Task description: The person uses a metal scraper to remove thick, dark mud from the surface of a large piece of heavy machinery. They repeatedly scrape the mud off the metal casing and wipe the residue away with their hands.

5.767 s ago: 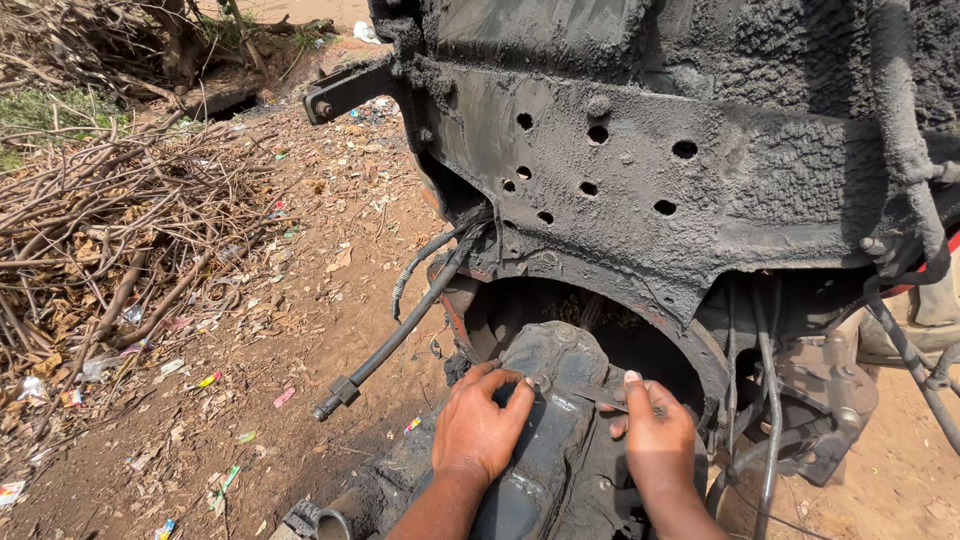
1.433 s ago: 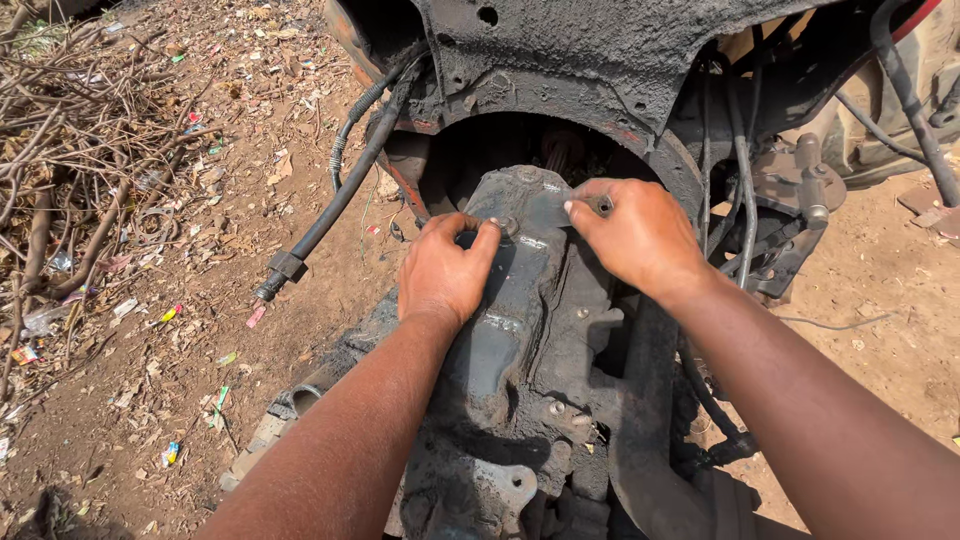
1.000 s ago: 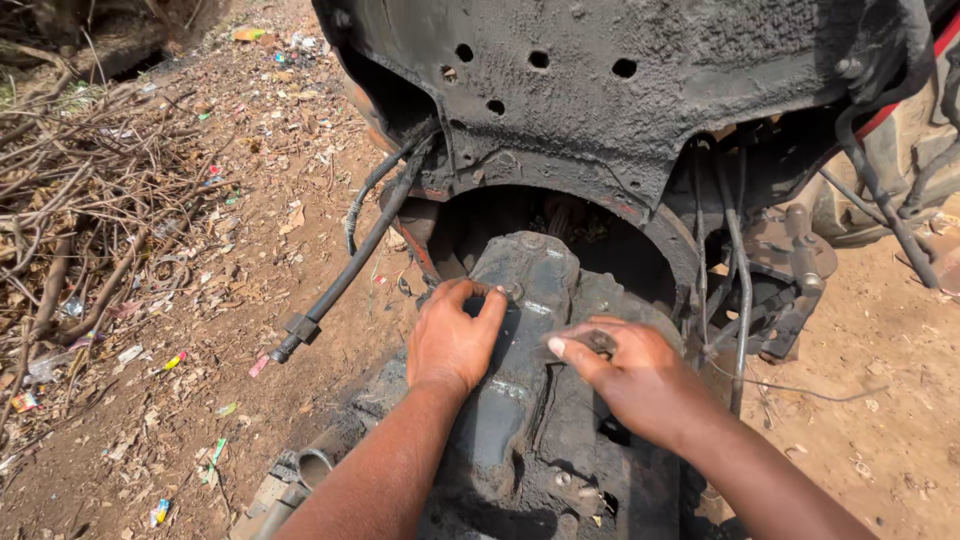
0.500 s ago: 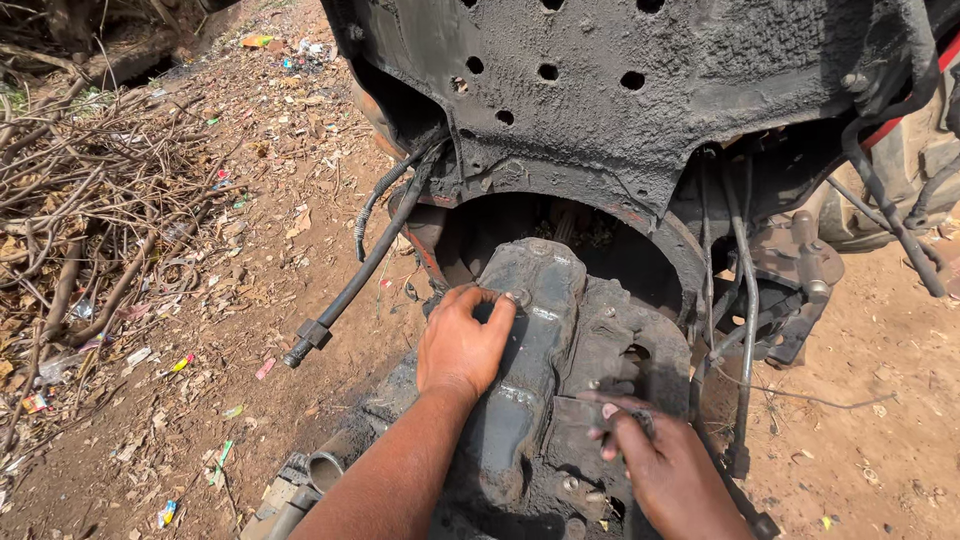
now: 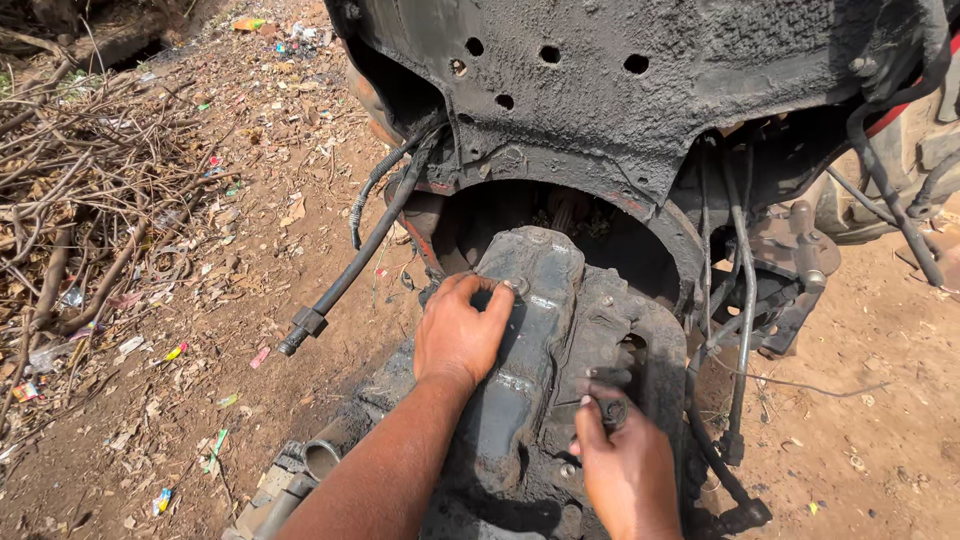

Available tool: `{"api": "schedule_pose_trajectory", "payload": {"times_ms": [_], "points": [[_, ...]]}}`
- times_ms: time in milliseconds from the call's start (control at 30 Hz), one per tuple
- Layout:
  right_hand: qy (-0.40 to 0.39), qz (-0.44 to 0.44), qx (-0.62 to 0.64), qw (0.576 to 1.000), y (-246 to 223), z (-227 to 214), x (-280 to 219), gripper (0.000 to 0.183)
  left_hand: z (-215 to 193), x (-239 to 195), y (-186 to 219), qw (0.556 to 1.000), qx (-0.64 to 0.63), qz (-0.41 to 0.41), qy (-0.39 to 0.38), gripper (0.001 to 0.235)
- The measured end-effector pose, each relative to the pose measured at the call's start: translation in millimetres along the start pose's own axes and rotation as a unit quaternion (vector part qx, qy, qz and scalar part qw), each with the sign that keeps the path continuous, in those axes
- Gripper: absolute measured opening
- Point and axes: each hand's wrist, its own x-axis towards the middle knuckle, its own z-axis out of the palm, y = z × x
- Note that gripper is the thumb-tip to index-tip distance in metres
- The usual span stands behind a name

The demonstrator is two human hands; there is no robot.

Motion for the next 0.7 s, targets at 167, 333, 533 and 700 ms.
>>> {"api": "schedule_pose_trajectory", "payload": {"times_ms": [167, 333, 533, 700], "points": [[-0.001, -0.032, 0.059, 0.998, -7, 3, -6, 0.042, -8, -3, -1, 1.000, 0.002, -0.007, -0.001, 0.045], [0.026, -0.076, 0.112, 0.990, -15, -2, 1, 0.042, -8, 3, 7, 1.000, -0.004, -0.004, -0.002, 0.046], [0.019, -0.032, 0.117, 0.992, -19, -4, -2, 0.040, -2, 5, 2, 1.000, -0.007, 0.018, 0.014, 0.045], [0.027, -0.094, 0.126, 0.987, -21, -11, 3, 0.038, 1, 9, 5, 0.999, -0.015, 0.038, 0.027, 0.045]]}}
